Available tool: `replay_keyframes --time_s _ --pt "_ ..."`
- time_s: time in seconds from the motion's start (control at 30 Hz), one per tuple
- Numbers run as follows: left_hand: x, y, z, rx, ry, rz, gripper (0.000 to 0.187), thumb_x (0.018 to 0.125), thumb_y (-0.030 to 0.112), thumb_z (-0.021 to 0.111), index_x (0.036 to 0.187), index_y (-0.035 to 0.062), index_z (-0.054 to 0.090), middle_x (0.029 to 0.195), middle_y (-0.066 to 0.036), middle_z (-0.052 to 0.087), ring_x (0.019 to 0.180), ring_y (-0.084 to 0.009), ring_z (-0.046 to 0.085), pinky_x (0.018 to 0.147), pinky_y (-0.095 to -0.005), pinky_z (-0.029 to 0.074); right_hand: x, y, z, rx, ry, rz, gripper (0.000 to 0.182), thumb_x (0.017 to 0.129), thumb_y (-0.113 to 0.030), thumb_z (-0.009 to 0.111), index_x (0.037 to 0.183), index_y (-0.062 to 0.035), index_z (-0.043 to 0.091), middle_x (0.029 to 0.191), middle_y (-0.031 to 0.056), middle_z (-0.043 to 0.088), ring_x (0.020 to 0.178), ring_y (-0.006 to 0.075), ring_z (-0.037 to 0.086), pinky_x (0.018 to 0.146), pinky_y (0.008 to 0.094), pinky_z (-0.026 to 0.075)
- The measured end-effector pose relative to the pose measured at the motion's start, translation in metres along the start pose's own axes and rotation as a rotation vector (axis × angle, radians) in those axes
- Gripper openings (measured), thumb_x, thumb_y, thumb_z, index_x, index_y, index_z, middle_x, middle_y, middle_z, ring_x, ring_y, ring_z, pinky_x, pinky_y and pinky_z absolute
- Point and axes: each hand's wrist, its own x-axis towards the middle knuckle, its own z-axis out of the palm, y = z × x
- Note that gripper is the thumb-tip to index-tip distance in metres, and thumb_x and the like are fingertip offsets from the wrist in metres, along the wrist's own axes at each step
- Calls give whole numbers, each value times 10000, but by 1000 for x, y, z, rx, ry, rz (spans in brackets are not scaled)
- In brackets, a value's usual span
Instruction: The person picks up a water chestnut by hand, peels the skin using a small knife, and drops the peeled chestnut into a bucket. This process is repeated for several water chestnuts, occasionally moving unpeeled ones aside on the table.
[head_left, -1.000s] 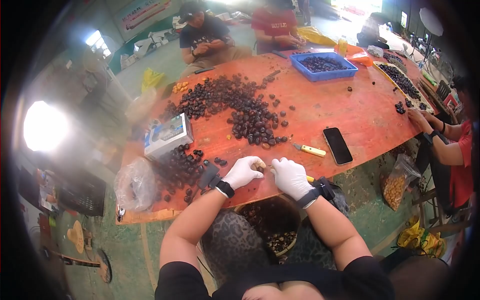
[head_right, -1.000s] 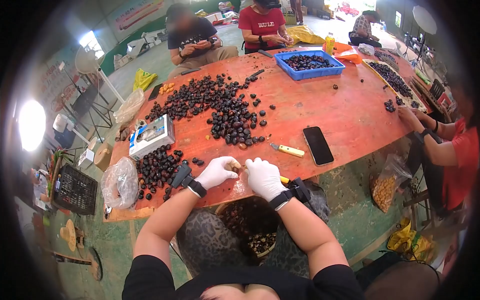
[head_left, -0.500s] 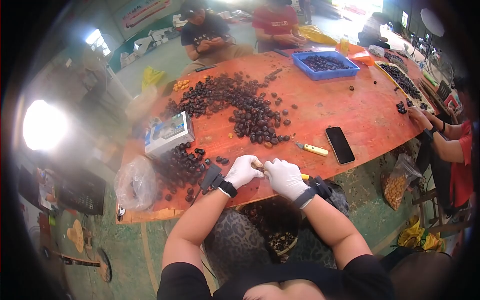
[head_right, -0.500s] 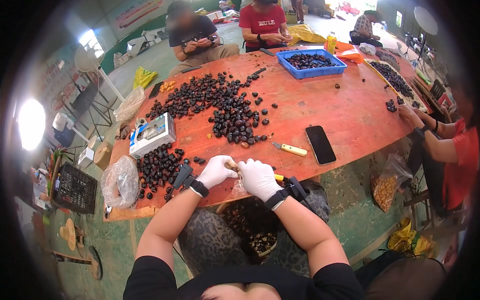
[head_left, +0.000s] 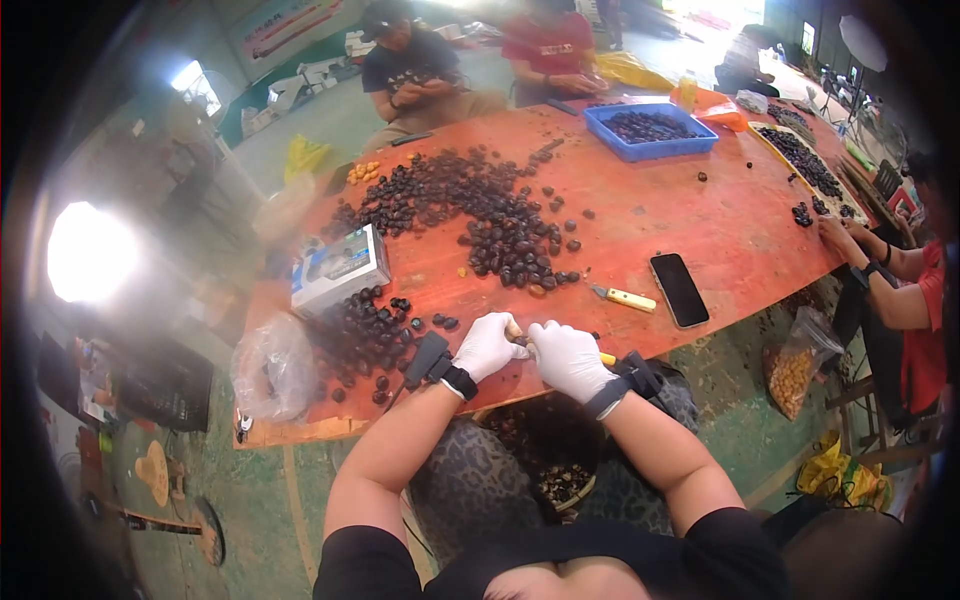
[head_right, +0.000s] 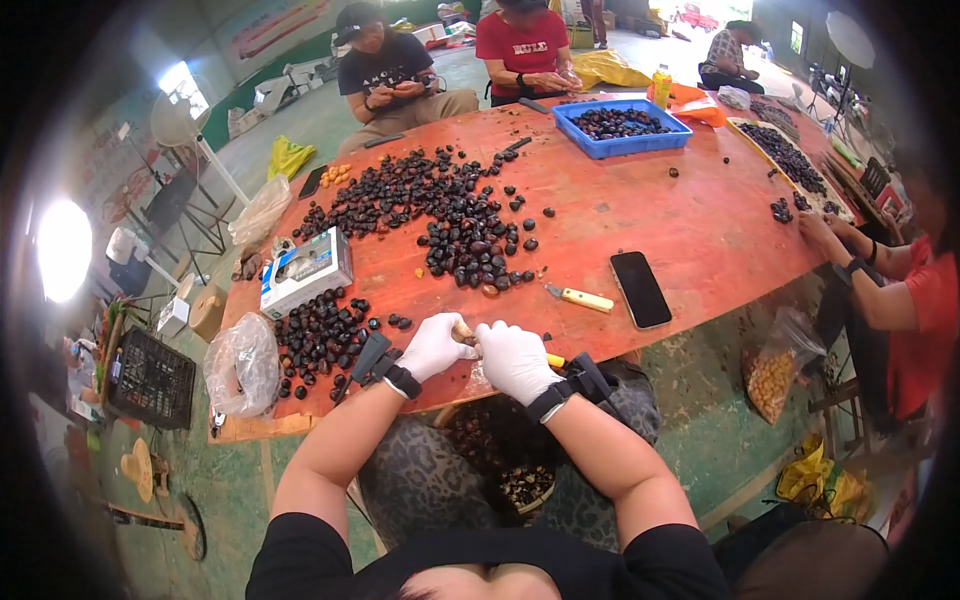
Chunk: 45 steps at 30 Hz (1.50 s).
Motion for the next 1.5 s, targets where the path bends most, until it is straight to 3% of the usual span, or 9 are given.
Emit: replay_keyframes --time_s 0.27,0.37,0.47,0.9,1.0,1.07,1.23,1.43,1.5 --pt "-1 -7 -2 78 15 66 270 723 133 822 868 15 628 913 -127 658 874 -252 666 821 -371 510 -9 8 -6 -25 -56 53 125 889 -192 571 948 -83 588 872 161 651 815 334 690 658 449 554" --pt "-7 -13 -15 544 256 489 223 791 162 739 951 64 619 1004 -98 638 1010 -268 627 962 -437 435 -12 11 -7 13 -25 87 151 901 -216 576 952 -75 585 849 168 646 797 343 686 669 457 552" --pt "-7 -48 -22 706 316 576 221 840 188 665 1026 94 593 1058 -86 620 1082 -277 586 1043 -494 351 -12 11 -9 9 -44 94 168 911 -232 586 958 -71 585 854 172 649 801 345 687 677 460 551" --pt "-17 -109 -69 990 532 119 184 811 221 659 917 78 612 973 -110 626 959 -287 603 850 -431 453 -11 9 -11 39 -50 120 186 919 -238 587 982 -63 582 874 181 651 819 363 680 695 458 551" --pt "-18 -72 -76 1024 448 -67 241 797 231 693 963 63 642 1019 -119 623 967 -304 602 836 -420 474 -10 12 -10 54 -43 124 189 916 -232 585 1001 -63 566 888 181 645 825 365 676 699 466 549" --pt "8 -54 -69 712 507 86 457 785 242 754 1186 56 635 1111 -127 623 1045 -336 598 882 -417 502 -9 14 -8 72 -18 137 195 911 -224 586 1014 -62 555 895 180 639 827 368 671 704 472 548" --pt "65 -44 -33 344 426 245 454 793 238 757 1205 101 621 1121 -134 592 1028 -346 604 868 -459 514 -13 24 -32 109 155 46 165 917 -160 574 1049 -72 529 904 174 608 836 380 644 694 473 530" --pt "119 -41 -27 309 603 235 486 870 397 685 1283 154 603 1338 -93 557 1290 -361 469 1069 -543 362 4 40 -126 60 270 -114 187 919 -116 579 1100 -98 536 944 169 617 852 396 633 695 467 519" --pt "132 -36 -38 381 467 166 531 903 522 593 1340 220 574 1460 -90 463 1371 -394 374 1115 -605 264 27 54 -142 127 429 -103 175 932 -108 573 1103 -78 549 975 186 652 895 423 625 720 474 519"
